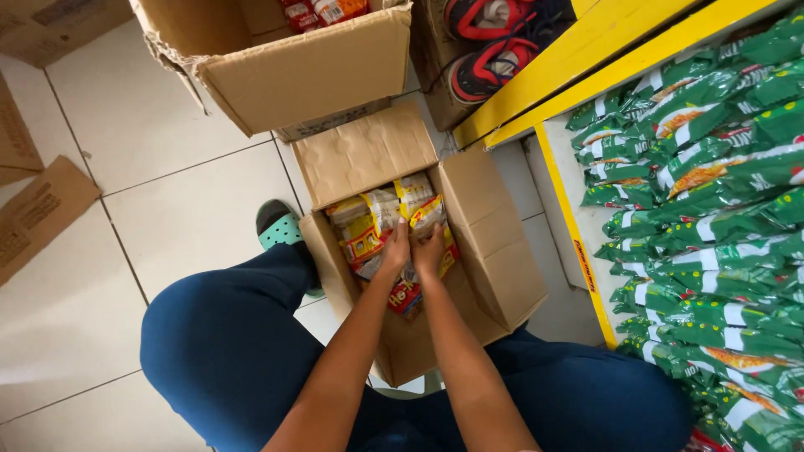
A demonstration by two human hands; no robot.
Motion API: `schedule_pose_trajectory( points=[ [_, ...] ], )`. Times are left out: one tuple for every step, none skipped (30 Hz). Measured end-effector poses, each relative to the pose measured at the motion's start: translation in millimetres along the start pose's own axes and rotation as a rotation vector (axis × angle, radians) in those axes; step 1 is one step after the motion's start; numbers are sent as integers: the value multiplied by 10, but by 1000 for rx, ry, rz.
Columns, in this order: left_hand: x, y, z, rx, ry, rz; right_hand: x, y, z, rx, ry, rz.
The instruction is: Taking instant ramen packets from a cardboard box on the floor and organizing them neatly on a grocery store shelf.
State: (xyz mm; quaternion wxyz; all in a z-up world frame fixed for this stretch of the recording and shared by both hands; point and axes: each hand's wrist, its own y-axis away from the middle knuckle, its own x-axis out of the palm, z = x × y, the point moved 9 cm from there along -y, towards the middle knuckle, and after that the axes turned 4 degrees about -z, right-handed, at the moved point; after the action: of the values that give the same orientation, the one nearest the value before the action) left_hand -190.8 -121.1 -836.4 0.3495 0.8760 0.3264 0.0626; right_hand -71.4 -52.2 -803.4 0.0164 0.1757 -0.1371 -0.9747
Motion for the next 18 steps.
schedule_pose_trajectory(
  points=[
    [0, 66, -79, 11, -52, 14, -30, 3, -17, -5, 22, -23],
    [0, 138, -157, 22, -104, 28, -63, 13, -34, -11, 44, -46],
    [-1, 199, -209, 17, -105, 28, -85, -3, -99, -6, 46, -44],
    [1, 268, -257, 18, -216, 31, -132, -11, -100, -73, 120, -70],
    [9, 327, -322, 22, -328, 37, -173, -27, -89, -142, 191, -97],
    [2, 379, -367, 21, -330, 38, -195, -30, -126, -139, 192, -98],
    [0, 434, -489, 107, -393, 30, -232, -35, -166, -128, 250, -120],
    [2, 501, -610, 193, -456, 22, -274, -35, -203, -116, 309, -143],
    [17, 471, -547, 196, -456, 23, -306, -27, -178, -116, 307, -146],
    [45, 482, -624, 364, -481, 3, -325, -19, -206, -58, 212, -121],
    [77, 515, -697, 533, -503, -17, -337, -14, -227, -1, 116, -95],
    [82, 541, -688, 537, -502, -16, -351, -46, -368, -4, 115, -98],
    [111, 569, -673, 536, -457, 23, -361, -78, -452, -67, 11, -97],
    [138, 601, -658, 534, -413, 63, -377, -104, -536, -130, -92, -95],
    [129, 654, -736, 540, -412, 65, -413, -92, -500, -134, -94, -98],
    [138, 666, -705, 418, -413, 116, -441, -83, -517, -80, -97, -96],
    [156, 700, -666, 297, -412, 170, -480, -70, -536, -25, -99, -94],
    [180, 694, -637, 303, -411, 172, -550, -18, -386, -30, -100, -98]
  ],
)
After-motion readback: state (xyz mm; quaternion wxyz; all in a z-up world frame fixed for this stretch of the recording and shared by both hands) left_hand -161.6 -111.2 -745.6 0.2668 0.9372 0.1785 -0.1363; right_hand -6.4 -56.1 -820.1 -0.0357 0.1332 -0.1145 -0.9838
